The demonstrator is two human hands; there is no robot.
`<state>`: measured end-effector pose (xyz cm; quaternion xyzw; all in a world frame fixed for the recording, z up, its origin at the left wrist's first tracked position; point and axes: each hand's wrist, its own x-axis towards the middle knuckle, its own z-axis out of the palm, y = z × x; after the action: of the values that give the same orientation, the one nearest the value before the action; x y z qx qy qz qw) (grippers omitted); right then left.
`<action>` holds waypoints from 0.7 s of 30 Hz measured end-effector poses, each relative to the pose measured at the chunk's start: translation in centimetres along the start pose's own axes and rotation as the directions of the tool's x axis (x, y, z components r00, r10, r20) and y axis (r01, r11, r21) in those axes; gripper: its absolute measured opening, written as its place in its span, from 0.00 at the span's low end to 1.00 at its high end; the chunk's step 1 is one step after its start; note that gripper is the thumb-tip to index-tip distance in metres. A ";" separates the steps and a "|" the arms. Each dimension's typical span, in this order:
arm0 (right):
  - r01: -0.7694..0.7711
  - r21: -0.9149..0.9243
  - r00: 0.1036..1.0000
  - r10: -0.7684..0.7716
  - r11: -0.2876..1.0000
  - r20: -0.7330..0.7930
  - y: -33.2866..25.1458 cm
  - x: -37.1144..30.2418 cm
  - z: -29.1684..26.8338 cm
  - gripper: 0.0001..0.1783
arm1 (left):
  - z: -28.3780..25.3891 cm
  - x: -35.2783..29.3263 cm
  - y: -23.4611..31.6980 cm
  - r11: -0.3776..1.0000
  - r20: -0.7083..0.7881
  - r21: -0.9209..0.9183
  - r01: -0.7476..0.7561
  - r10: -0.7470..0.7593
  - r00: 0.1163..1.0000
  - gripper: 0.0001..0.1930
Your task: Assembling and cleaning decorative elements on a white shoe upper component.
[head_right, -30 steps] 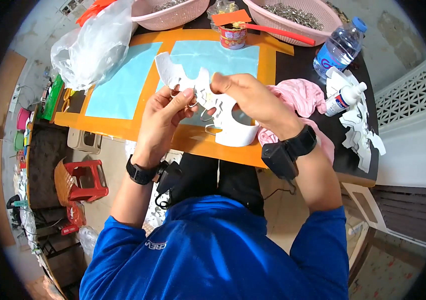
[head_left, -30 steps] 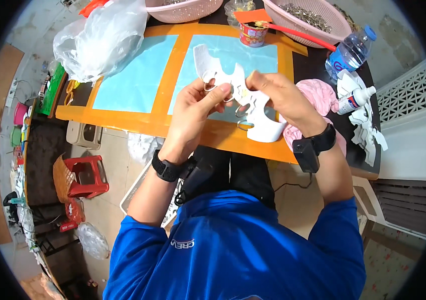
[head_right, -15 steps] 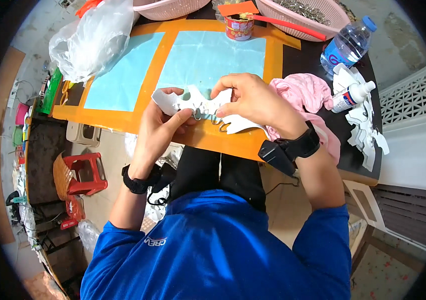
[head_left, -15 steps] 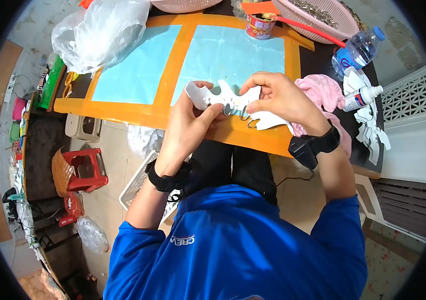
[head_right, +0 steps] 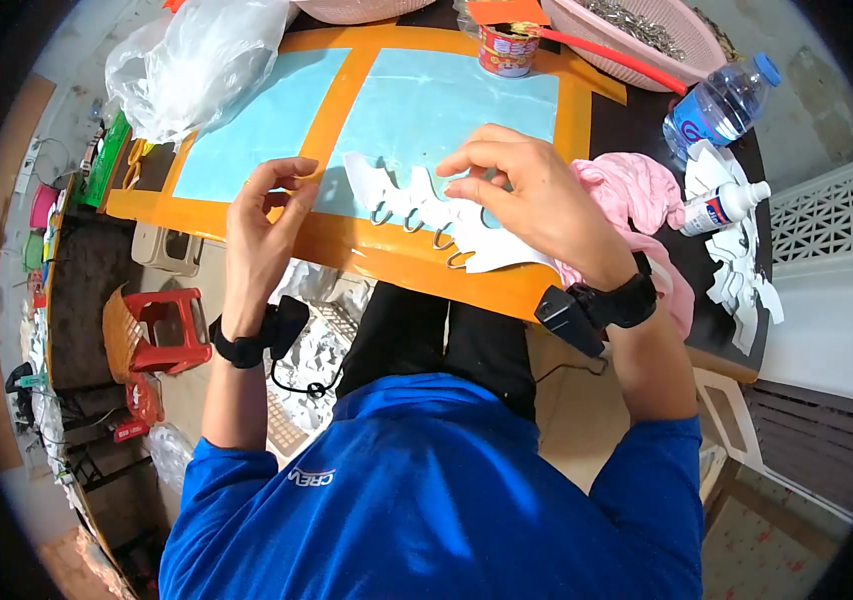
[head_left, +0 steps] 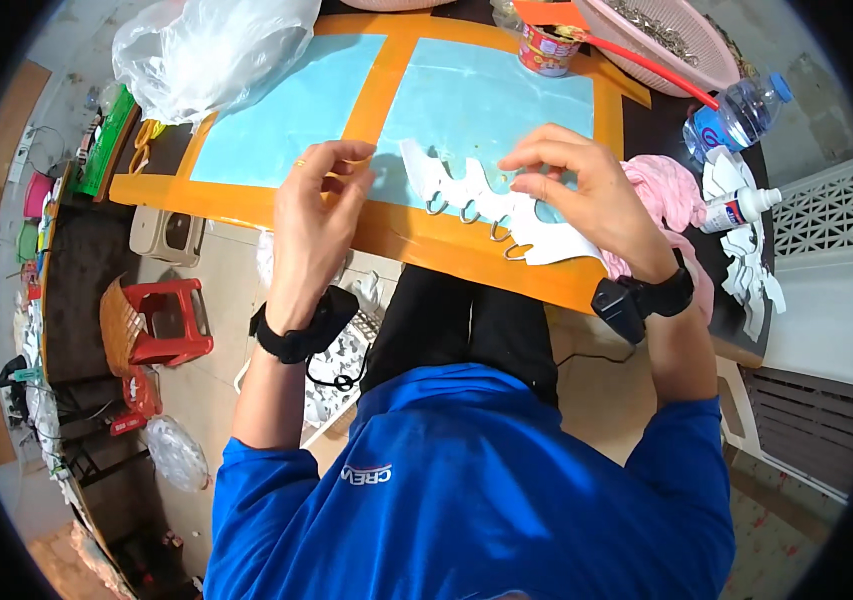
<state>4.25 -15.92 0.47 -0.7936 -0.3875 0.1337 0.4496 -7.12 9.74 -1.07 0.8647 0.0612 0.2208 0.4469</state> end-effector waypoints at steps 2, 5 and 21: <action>0.008 -0.017 1.000 -0.008 1.000 -0.011 -0.1 0.1 0.1 0.08 | 0.4 0.1 0.4 0.996 0.011 0.078 -0.042 0.042 0.999 0.09; 0.008 0.022 1.000 -0.008 1.000 -0.004 0.4 0.1 0.5 0.07 | 1.3 0.3 1.2 0.967 0.034 0.199 -0.159 0.156 0.987 0.10; -0.054 -0.018 0.994 0.055 0.998 0.099 -2.6 3.9 2.7 0.07 | 1.8 1.6 0.5 0.937 0.280 0.219 -0.274 0.208 0.937 0.07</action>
<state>4.08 -10.64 1.65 -0.7996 -0.3888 0.1823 0.4198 -4.99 8.57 -1.06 0.9368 -0.0755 0.1528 0.3056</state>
